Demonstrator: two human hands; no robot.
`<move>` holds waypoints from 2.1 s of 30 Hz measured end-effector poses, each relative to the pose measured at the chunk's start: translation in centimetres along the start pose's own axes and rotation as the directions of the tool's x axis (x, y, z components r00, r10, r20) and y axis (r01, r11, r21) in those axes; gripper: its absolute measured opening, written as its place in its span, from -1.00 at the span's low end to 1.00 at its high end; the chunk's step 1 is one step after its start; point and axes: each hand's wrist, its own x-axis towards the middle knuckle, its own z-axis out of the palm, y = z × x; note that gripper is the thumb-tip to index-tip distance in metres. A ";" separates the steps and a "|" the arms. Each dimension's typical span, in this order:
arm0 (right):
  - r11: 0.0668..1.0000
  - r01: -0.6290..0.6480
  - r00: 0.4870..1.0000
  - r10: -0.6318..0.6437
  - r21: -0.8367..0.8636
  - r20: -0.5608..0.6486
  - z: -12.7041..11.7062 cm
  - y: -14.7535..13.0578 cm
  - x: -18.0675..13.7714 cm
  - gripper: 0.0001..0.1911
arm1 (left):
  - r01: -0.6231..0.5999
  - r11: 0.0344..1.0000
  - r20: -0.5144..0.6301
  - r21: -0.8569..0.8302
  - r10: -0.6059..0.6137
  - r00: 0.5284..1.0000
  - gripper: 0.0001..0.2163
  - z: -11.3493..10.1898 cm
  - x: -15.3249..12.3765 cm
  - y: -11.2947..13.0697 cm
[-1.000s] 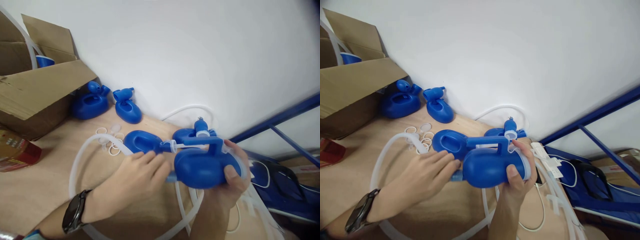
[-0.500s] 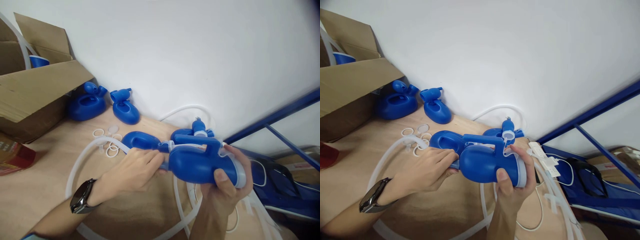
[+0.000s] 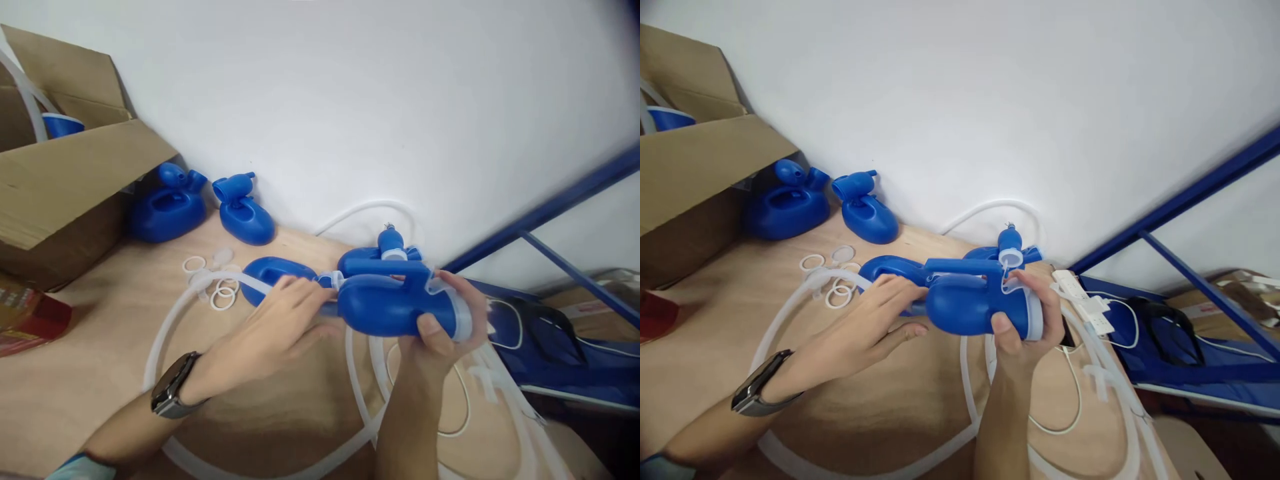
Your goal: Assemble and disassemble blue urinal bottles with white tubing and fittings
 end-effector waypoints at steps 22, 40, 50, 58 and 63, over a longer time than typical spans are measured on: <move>0.941 -0.035 0.873 0.192 0.336 -0.447 0.3 -2.2 2.8 -0.62 | 0.133 0.252 0.021 -0.959 -0.405 0.914 -0.52 3.2 2.1 -4.2; 0.842 0.535 0.838 -0.539 0.069 0.083 -7.3 0.9 4.5 -0.48 | 0.481 0.225 0.422 -0.847 -0.264 0.867 -0.50 1.9 1.8 -5.6; 0.778 0.626 0.772 -0.628 0.057 0.097 -8.6 1.9 5.3 -0.49 | 0.609 -0.261 0.639 -0.749 -0.038 0.769 -0.64 1.9 1.7 -6.3; 0.827 0.559 0.828 -0.551 -0.063 0.108 -7.4 0.5 4.0 -0.36 | 0.536 -0.215 0.568 -0.817 -0.136 0.812 -0.64 2.7 2.3 -5.2; 0.773 0.634 0.762 -0.632 0.038 0.140 -7.2 0.6 4.8 -0.32 | 0.472 -0.048 0.467 -0.880 -0.271 0.842 -0.53 2.9 2.4 -4.7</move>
